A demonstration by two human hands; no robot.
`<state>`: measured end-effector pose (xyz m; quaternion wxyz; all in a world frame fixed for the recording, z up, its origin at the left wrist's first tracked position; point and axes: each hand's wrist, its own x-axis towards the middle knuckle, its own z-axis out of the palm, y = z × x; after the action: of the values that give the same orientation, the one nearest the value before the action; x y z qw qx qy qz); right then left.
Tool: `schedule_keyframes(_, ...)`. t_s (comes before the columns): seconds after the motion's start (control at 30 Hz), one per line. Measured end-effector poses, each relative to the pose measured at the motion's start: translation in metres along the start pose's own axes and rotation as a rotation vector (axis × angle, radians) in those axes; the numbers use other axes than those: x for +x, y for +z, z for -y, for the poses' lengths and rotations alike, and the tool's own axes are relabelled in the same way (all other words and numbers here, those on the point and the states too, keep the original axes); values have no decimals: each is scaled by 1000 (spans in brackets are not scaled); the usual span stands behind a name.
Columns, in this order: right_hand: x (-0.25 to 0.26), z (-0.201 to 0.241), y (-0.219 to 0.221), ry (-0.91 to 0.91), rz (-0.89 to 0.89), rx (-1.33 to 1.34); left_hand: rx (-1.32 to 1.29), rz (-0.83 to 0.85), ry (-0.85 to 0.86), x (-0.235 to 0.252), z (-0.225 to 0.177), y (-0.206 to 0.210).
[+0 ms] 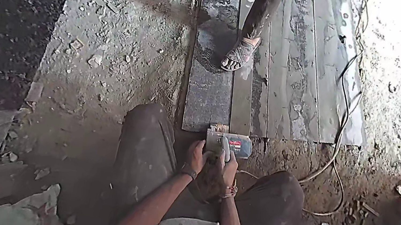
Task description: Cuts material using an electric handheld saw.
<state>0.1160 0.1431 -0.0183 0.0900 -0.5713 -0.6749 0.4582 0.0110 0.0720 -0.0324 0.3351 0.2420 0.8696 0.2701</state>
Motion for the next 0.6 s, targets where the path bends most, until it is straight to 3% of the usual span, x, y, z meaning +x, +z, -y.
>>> schedule_keyframes(0.6,8,2,2,-72,-28,-71,66,91,-24,12,-8,-9)
